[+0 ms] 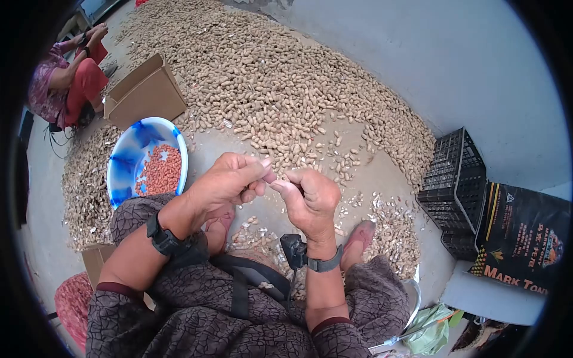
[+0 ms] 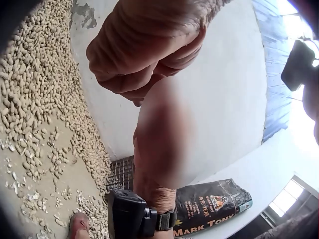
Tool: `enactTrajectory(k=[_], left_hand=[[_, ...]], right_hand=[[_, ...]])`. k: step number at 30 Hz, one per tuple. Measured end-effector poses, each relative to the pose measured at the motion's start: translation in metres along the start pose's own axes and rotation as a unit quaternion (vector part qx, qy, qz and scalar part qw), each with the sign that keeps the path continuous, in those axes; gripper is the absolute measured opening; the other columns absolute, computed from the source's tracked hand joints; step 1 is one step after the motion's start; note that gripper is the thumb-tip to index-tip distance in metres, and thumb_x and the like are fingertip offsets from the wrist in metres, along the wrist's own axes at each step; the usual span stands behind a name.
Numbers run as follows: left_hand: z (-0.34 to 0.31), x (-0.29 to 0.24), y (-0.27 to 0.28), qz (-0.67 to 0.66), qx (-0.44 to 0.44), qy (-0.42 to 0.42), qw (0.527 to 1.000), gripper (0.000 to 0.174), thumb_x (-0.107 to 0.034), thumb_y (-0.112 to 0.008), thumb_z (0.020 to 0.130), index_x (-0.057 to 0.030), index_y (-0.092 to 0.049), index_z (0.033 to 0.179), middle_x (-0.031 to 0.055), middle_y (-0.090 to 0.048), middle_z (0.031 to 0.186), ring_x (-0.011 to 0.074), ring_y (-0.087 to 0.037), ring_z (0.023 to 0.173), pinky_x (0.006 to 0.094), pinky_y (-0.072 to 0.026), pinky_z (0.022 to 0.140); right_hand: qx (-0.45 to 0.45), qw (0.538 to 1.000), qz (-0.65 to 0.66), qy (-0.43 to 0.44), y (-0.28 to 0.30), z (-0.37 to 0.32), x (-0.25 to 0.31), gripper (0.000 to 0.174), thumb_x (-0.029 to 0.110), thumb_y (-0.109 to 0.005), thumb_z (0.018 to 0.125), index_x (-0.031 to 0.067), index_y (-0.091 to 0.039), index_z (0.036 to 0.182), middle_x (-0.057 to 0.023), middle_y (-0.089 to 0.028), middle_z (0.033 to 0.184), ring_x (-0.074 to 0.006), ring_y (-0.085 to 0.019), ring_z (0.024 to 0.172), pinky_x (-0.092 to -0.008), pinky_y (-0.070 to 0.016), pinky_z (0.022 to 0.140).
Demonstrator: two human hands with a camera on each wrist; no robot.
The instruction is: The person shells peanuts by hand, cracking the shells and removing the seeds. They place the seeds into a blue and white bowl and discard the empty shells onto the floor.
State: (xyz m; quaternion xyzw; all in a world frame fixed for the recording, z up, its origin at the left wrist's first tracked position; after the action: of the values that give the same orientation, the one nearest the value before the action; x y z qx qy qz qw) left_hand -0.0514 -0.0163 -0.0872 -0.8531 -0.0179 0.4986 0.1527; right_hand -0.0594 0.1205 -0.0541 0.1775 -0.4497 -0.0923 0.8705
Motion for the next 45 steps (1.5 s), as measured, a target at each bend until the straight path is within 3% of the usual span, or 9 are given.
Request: enactTrajectory(k=[1, 7, 11, 17, 27, 32, 35, 39, 45], left_hand=[[-0.001, -0.001, -0.003, 0.001, 0.035, -0.005, 0.999, 0.027, -0.028, -0.054, 0.085, -0.0023, -0.06, 0.079, -0.0002, -0.053, 0.061, 0.0033, -0.04, 0.046, 0.0158, -0.0292, 0.04], [-0.01, -0.011, -0.014, -0.015, 0.132, -0.032, 0.991, 0.027, -0.026, -0.061, 0.079, -0.0016, -0.059, 0.069, 0.0003, -0.05, 0.056, 0.0028, -0.039, 0.046, 0.0157, -0.0255, 0.038], [-0.014, -0.015, -0.013, 0.006, 0.181, -0.02, 0.983, 0.022, -0.022, -0.061, 0.081, -0.0009, -0.059, 0.076, 0.0016, -0.054, 0.062, 0.0024, -0.042, 0.047, 0.0154, -0.03, 0.039], [-0.02, -0.021, -0.023, -0.006, 0.176, -0.059, 0.983, 0.025, -0.024, -0.061, 0.08, -0.0012, -0.058, 0.072, 0.0011, -0.051, 0.056, 0.0032, -0.042, 0.044, 0.0162, -0.0299, 0.037], [-0.017, -0.016, -0.03, -0.043, 0.165, -0.093, 0.981, 0.023, -0.021, -0.049, 0.087, -0.0006, -0.056, 0.079, 0.0007, -0.05, 0.059, 0.0016, -0.036, 0.042, 0.0145, -0.0264, 0.036], [-0.008, -0.008, -0.028, -0.095, 0.15, -0.064, 0.982, 0.024, -0.019, -0.047, 0.088, 0.0021, -0.056, 0.081, 0.0016, -0.049, 0.059, 0.0021, -0.035, 0.041, 0.0142, -0.026, 0.036], [-0.004, -0.002, -0.028, -0.129, 0.155, -0.027, 0.979, 0.024, -0.02, -0.047, 0.089, 0.003, -0.056, 0.085, 0.0021, -0.049, 0.06, 0.0022, -0.035, 0.041, 0.0137, -0.026, 0.036], [-0.006, -0.003, -0.025, -0.158, 0.145, -0.027, 0.976, 0.022, -0.017, -0.047, 0.088, 0.0027, -0.056, 0.086, 0.0013, -0.05, 0.062, 0.0023, -0.038, 0.043, 0.0135, -0.0285, 0.037], [-0.004, 0.002, -0.026, -0.204, 0.149, -0.028, 0.967, 0.021, -0.017, -0.048, 0.088, 0.0015, -0.056, 0.083, 0.0003, -0.051, 0.062, 0.0021, -0.041, 0.044, 0.0142, -0.0286, 0.037]], right_hand=[[-0.015, 0.998, -0.032, 0.053, 0.002, 0.001, 0.012, 0.017, 0.003, -0.07, 0.063, 0.003, -0.057, 0.074, -0.0066, -0.053, 0.057, -0.0163, -0.05, 0.047, -0.0252, -0.0393, 0.044], [-0.004, 0.994, -0.028, 0.107, 0.0, 0.0, 0.037, 0.016, 0.003, -0.07, 0.063, 0.0044, -0.056, 0.07, -0.0066, -0.054, 0.057, -0.0175, -0.052, 0.047, -0.0275, -0.0382, 0.043], [0.012, 0.994, -0.022, 0.11, 0.0, -0.002, 0.039, 0.016, 0.004, -0.07, 0.063, 0.0045, -0.056, 0.07, -0.0063, -0.053, 0.056, -0.0178, -0.052, 0.046, -0.0269, -0.0377, 0.042], [0.0, 0.996, 0.087, 0.024, 0.005, -0.005, 0.033, 0.014, 0.0, -0.07, 0.064, 0.0017, -0.059, 0.073, -0.008, -0.059, 0.062, -0.0139, -0.056, 0.052, -0.0236, -0.0429, 0.047], [-0.03, 0.98, 0.179, -0.087, 0.01, -0.008, 0.023, 0.01, -0.003, -0.057, 0.075, -0.0005, -0.061, 0.084, -0.0037, -0.058, 0.063, -0.0055, -0.05, 0.049, -0.0175, -0.0385, 0.042], [-0.03, 0.909, 0.372, -0.186, 0.003, -0.013, -0.002, 0.012, 0.004, -0.05, 0.082, -0.002, -0.059, 0.087, -0.0051, -0.056, 0.064, -0.0061, -0.048, 0.048, -0.0172, -0.0384, 0.04], [-0.037, 0.881, 0.432, -0.189, 0.0, -0.012, -0.005, 0.014, 0.006, -0.049, 0.082, -0.0028, -0.058, 0.087, -0.0053, -0.056, 0.065, -0.0063, -0.047, 0.048, -0.0179, -0.038, 0.04], [-0.022, 0.899, 0.394, -0.189, 0.009, -0.008, -0.007, 0.015, 0.008, -0.05, 0.081, -0.0027, -0.057, 0.089, -0.0051, -0.056, 0.066, -0.0066, -0.047, 0.048, -0.0181, -0.0379, 0.041], [-0.004, 0.919, 0.322, -0.226, -0.001, -0.008, -0.002, 0.019, -0.007, -0.059, 0.072, -0.0035, -0.059, 0.091, -0.0014, -0.059, 0.074, -0.0038, -0.05, 0.065, -0.0165, -0.0401, 0.06]])
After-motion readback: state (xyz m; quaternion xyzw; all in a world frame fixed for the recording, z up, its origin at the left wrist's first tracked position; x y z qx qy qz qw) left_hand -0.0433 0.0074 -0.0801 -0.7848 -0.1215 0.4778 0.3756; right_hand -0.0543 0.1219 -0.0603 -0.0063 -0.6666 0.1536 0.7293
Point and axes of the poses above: each hand's wrist, its own z-axis towards the middle knuckle, its own y-axis out of the back of the hand, x = y × z, the point moved 6 cm from there along z, towards the middle knuckle
